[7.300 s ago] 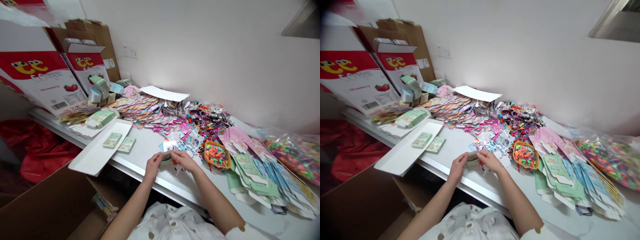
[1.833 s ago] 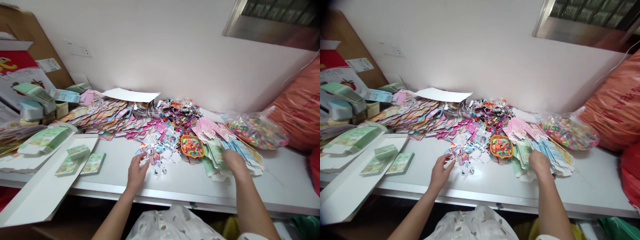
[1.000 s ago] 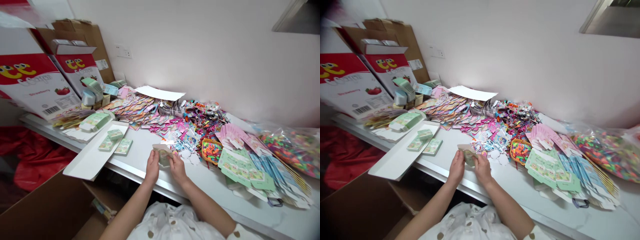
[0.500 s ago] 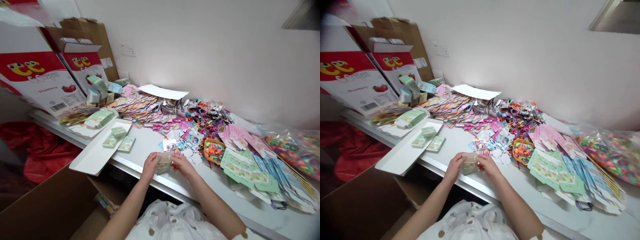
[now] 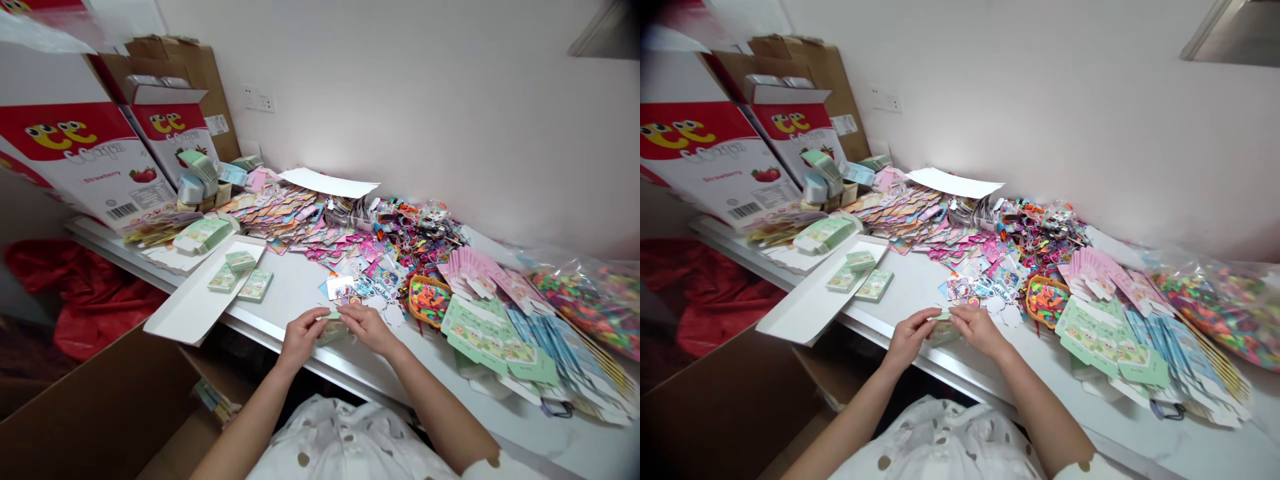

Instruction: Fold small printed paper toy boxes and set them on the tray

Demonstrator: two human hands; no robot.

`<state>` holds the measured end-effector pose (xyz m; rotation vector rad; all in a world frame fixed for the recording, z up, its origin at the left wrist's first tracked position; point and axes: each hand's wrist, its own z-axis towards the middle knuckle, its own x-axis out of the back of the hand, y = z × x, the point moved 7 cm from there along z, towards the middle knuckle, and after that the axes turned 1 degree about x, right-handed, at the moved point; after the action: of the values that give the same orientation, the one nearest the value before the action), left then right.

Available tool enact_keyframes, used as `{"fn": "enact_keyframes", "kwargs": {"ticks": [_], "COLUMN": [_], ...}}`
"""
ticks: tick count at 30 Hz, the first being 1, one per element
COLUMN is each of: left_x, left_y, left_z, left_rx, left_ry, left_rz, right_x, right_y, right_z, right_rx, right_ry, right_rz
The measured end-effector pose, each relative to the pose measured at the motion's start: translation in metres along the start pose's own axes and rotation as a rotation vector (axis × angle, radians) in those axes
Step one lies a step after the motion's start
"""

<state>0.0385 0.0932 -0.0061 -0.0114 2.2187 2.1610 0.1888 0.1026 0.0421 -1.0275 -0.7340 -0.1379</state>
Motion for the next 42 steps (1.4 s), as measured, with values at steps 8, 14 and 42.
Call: {"fn": "enact_keyframes", "kwargs": {"ticks": [8, 14, 42], "left_x": [0.002, 0.004, 0.002], "left_y": [0.003, 0.008, -0.002], "left_z": [-0.004, -0.014, 0.028], "left_rx": [-0.114, -0.500, -0.241], "left_ry": [0.040, 0.066, 0.029], "left_rz": [0.147, 0.456, 0.671], "right_x": [-0.003, -0.012, -0.005], "right_y": [-0.001, 0.004, 0.075], "right_z": [-0.002, -0.014, 0.060], "right_rx": [0.011, 0.143, -0.255], "right_ry": [0.043, 0.076, 0.056], "right_rz": [-0.028, -0.177, -0.538]}}
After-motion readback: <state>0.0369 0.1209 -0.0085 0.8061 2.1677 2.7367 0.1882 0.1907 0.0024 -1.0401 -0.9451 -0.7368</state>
